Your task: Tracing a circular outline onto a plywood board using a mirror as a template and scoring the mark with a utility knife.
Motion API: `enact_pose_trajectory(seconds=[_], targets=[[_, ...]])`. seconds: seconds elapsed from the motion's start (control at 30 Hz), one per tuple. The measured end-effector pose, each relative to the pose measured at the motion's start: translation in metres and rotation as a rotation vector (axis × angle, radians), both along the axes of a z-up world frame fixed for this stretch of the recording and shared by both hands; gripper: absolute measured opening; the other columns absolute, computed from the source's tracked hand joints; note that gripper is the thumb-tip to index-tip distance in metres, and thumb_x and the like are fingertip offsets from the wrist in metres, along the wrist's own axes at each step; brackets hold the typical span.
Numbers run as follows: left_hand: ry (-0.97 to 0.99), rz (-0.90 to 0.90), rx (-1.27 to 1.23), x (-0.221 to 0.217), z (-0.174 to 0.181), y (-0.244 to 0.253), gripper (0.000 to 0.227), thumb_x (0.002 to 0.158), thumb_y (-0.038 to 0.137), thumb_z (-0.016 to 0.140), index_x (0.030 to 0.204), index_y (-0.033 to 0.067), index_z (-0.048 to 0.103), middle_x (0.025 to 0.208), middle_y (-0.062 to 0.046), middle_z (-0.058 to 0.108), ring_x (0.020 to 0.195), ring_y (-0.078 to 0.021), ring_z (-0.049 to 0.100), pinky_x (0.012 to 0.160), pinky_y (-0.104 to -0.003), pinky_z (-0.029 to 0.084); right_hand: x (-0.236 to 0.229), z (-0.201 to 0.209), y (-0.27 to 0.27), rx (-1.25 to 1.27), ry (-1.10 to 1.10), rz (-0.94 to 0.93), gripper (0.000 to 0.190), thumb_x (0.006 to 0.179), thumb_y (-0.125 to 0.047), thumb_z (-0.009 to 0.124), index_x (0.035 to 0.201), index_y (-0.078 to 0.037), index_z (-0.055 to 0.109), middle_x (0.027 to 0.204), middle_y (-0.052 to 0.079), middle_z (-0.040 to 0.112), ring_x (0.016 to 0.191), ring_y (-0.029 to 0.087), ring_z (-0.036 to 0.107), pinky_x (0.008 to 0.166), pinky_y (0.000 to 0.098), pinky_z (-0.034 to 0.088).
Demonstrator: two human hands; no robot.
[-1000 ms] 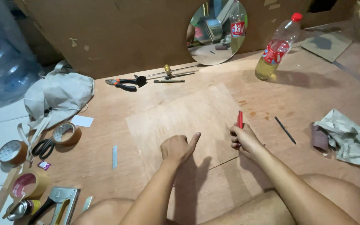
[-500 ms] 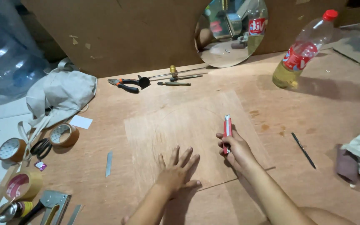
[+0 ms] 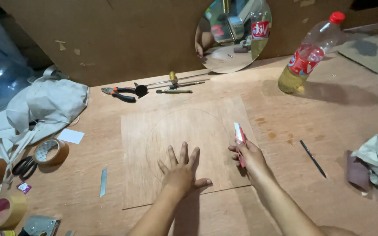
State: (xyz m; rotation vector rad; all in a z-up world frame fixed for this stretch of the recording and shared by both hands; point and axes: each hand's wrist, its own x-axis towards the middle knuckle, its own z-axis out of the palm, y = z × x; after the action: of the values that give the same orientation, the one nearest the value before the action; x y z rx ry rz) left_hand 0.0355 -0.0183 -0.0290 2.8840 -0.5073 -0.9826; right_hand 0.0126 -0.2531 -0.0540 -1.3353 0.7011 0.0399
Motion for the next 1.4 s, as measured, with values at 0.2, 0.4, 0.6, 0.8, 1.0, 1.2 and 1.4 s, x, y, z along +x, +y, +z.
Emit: enact_pose_trajectory(seconds=[0.2, 0.4, 0.6, 0.8, 1.0, 1.2, 1.4], targets=[[-0.240, 0.059, 0.098, -0.024, -0.033, 0.025, 0.122, 0.088, 0.092, 0.070, 0.181, 0.0381, 0.011, 0.189, -0.013, 0.008, 0.161, -0.0586, 0.026, 0.086, -0.072, 0.056, -0.021, 0.067, 0.041, -0.196, 0.166, 0.067, 0.041, 0.109, -0.016, 0.049, 0.147, -0.006, 0.061, 0.093, 0.015, 0.073, 0.057, 0.020, 0.057, 0.043, 0.0316, 0.034], [-0.487, -0.087, -0.150, -0.029, -0.052, 0.071, 0.132, 0.066, 0.080, 0.103, 0.169, 0.0244, 0.042, 0.164, -0.012, 0.045, 0.145, -0.0448, 0.046, 0.120, -0.085, 0.031, -0.018, 0.018, 0.047, -0.334, 0.150, 0.178, 0.056, 0.102, -0.016, 0.056, 0.157, -0.009, 0.053, 0.095, 0.010, 0.072, 0.063, 0.015, 0.055, 0.046, 0.0304, 0.040], [-0.067, -0.018, -0.076, -0.043, 0.028, 0.030, 0.122, 0.089, 0.080, 0.072, 0.183, 0.0350, 0.008, 0.192, -0.011, -0.001, 0.172, -0.0565, -0.004, 0.125, -0.091, 0.013, -0.009, 0.003, 0.043, -0.411, 0.094, 0.179, 0.039, 0.096, -0.013, 0.068, 0.129, 0.006, 0.073, 0.083, 0.022, 0.074, 0.065, 0.027, 0.072, 0.045, 0.0359, 0.060], [-0.006, -0.055, -0.049, -0.032, 0.022, 0.023, 0.125, 0.087, 0.077, 0.077, 0.182, 0.0341, 0.008, 0.191, -0.013, -0.009, 0.170, -0.0590, -0.010, 0.123, -0.094, 0.009, -0.012, 0.012, 0.034, -0.522, 0.066, 0.248, 0.044, 0.111, -0.021, 0.061, 0.144, 0.007, 0.068, 0.103, 0.028, 0.082, 0.075, 0.030, 0.080, 0.052, 0.0364, 0.066], [0.080, -0.042, 0.047, -0.029, 0.023, 0.014, 0.125, 0.087, 0.074, 0.076, 0.182, 0.0341, 0.005, 0.191, -0.011, -0.011, 0.171, -0.0572, -0.013, 0.120, -0.095, 0.015, -0.007, 0.010, 0.038, -0.725, 0.129, 0.419, 0.039, 0.109, -0.033, 0.063, 0.137, -0.009, 0.076, 0.087, 0.014, 0.084, 0.069, 0.025, 0.080, 0.058, 0.0413, 0.068], [-0.134, -0.146, -0.112, -0.036, 0.000, 0.023, 0.121, 0.080, 0.076, 0.074, 0.174, 0.0166, 0.027, 0.187, -0.016, 0.015, 0.172, -0.0518, 0.002, 0.130, -0.087, 0.011, -0.006, 0.000, 0.035, -0.980, 0.113, 0.569, 0.044, 0.112, -0.037, 0.057, 0.144, -0.009, 0.067, 0.115, 0.032, 0.082, 0.118, 0.051, 0.078, 0.101, 0.0643, 0.061], [-0.454, -0.150, -0.328, -0.045, -0.073, 0.029, 0.106, 0.083, 0.090, 0.056, 0.168, 0.0277, 0.042, 0.184, -0.006, 0.028, 0.171, -0.0466, 0.015, 0.127, -0.087, 0.015, -0.002, 0.003, 0.039, -1.041, 0.178, 0.661, 0.046, 0.113, -0.038, 0.050, 0.148, -0.009, 0.057, 0.125, 0.038, 0.078, 0.123, 0.057, 0.075, 0.106, 0.0670, 0.059]])
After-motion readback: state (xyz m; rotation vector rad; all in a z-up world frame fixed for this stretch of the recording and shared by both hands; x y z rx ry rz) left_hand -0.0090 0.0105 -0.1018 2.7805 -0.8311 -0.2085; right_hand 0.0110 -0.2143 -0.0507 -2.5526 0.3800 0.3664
